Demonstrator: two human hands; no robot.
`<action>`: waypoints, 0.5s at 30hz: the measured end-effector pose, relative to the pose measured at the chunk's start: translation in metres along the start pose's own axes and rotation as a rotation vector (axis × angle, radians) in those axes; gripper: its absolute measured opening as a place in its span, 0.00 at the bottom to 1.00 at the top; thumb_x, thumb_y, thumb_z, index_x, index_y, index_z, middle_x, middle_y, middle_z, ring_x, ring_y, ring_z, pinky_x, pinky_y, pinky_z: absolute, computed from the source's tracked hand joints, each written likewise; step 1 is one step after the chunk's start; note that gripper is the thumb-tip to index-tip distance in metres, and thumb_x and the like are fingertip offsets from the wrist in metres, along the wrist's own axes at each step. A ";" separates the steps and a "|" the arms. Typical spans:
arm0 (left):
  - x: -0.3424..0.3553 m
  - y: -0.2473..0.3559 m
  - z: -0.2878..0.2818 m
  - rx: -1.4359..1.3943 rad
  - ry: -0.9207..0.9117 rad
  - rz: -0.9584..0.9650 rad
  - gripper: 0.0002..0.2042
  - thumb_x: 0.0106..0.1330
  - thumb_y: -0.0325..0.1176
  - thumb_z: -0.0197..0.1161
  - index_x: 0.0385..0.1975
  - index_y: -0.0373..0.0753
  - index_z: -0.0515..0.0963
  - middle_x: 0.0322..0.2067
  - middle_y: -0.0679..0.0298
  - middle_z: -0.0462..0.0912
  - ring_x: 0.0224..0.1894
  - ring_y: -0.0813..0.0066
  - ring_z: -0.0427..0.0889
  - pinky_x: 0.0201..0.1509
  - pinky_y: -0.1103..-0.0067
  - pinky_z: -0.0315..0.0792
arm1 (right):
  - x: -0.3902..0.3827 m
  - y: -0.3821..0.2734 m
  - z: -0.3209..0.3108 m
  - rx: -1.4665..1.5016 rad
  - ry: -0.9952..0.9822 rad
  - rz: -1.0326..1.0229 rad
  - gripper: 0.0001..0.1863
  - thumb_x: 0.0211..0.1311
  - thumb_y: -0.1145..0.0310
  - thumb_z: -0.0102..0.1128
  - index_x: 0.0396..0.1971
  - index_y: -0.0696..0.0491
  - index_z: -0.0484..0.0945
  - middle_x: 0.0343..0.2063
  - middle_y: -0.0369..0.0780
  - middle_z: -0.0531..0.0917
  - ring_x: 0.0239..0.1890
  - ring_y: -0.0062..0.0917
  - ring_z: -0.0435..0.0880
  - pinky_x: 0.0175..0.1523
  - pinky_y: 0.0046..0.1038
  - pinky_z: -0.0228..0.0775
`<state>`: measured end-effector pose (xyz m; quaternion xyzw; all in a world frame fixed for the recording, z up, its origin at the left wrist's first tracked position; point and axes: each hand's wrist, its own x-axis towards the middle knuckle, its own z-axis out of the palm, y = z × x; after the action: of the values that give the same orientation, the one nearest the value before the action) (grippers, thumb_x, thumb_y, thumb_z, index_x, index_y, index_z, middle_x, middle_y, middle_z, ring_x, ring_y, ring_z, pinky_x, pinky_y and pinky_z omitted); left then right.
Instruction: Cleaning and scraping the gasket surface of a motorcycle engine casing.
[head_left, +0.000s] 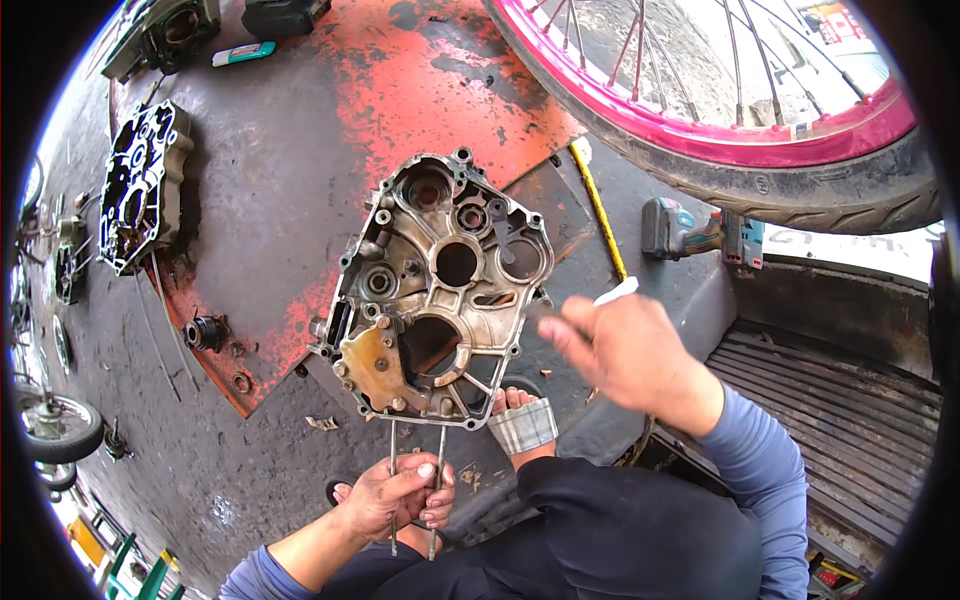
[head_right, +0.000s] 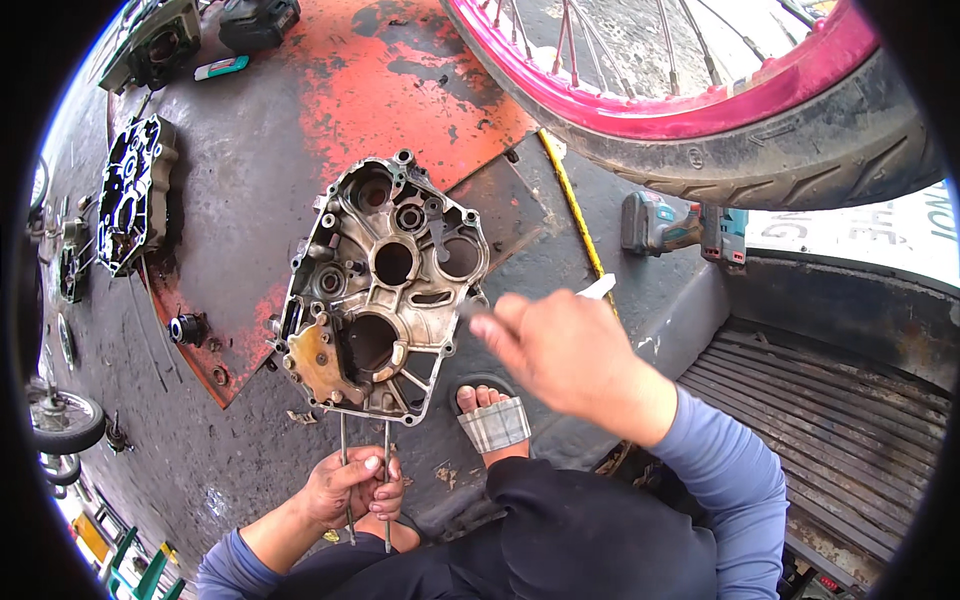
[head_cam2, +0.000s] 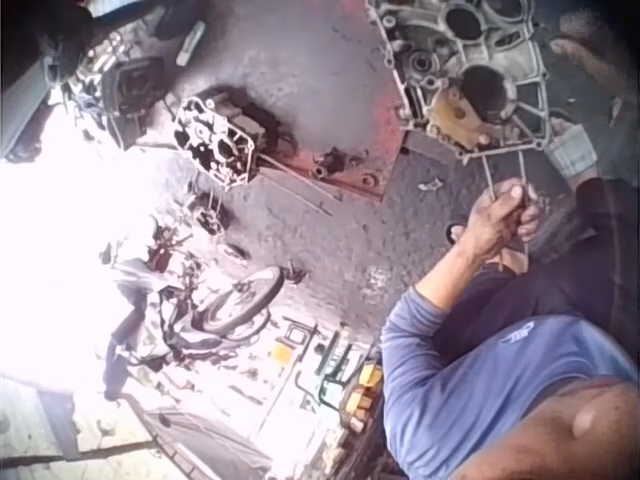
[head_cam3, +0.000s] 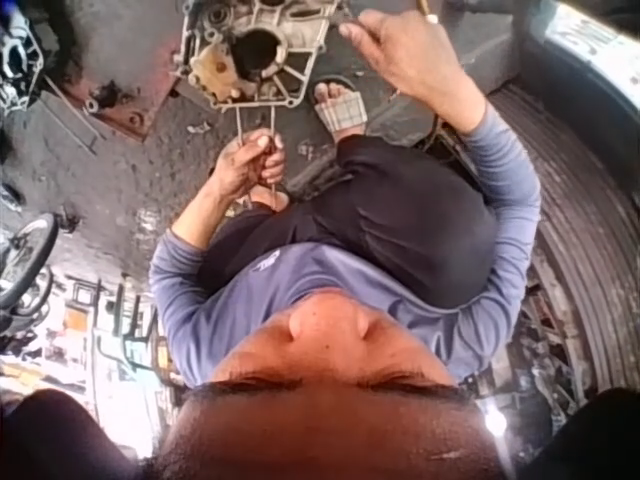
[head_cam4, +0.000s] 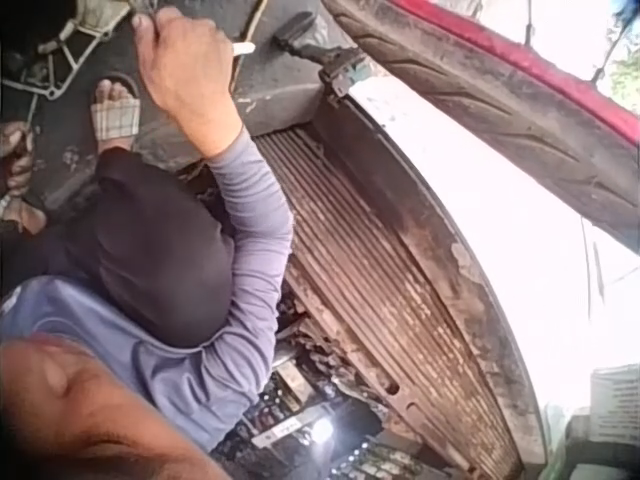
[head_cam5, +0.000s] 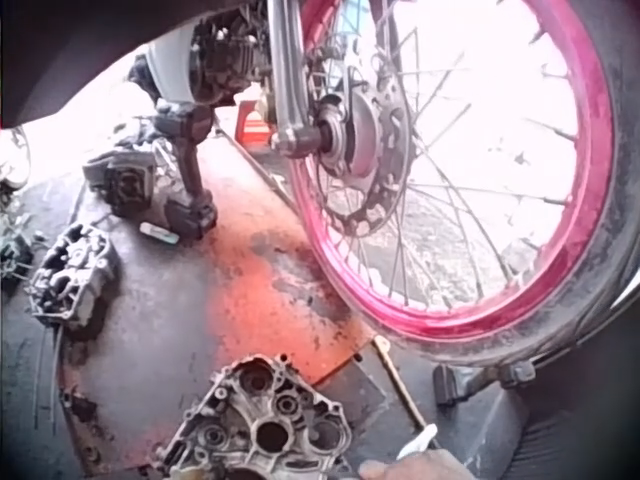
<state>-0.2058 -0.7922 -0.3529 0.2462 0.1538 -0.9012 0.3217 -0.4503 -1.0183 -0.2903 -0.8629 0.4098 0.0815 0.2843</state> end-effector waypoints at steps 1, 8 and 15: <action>0.001 -0.001 0.001 -0.001 0.003 0.000 0.15 0.77 0.41 0.55 0.47 0.34 0.75 0.29 0.63 0.68 0.31 0.72 0.67 0.39 0.73 0.67 | 0.004 0.004 -0.002 0.031 0.030 0.026 0.21 0.74 0.52 0.54 0.25 0.53 0.75 0.12 0.48 0.77 0.20 0.50 0.81 0.26 0.47 0.73; 0.008 -0.005 0.013 0.044 0.084 0.007 0.17 0.77 0.45 0.55 0.42 0.35 0.75 0.27 0.63 0.68 0.29 0.71 0.68 0.37 0.72 0.67 | -0.001 -0.002 0.003 0.062 -0.060 -0.046 0.22 0.74 0.51 0.53 0.25 0.53 0.75 0.12 0.48 0.76 0.20 0.50 0.81 0.25 0.48 0.73; 0.008 -0.006 0.011 0.036 0.054 0.024 0.16 0.80 0.43 0.51 0.44 0.35 0.74 0.28 0.63 0.68 0.30 0.71 0.67 0.38 0.72 0.67 | -0.007 -0.005 0.011 0.029 -0.042 -0.069 0.21 0.73 0.52 0.54 0.25 0.52 0.76 0.12 0.46 0.77 0.19 0.48 0.81 0.24 0.46 0.72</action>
<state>-0.2188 -0.7962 -0.3474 0.2780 0.1433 -0.8930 0.3236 -0.4498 -1.0050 -0.2941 -0.8704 0.3748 0.0840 0.3079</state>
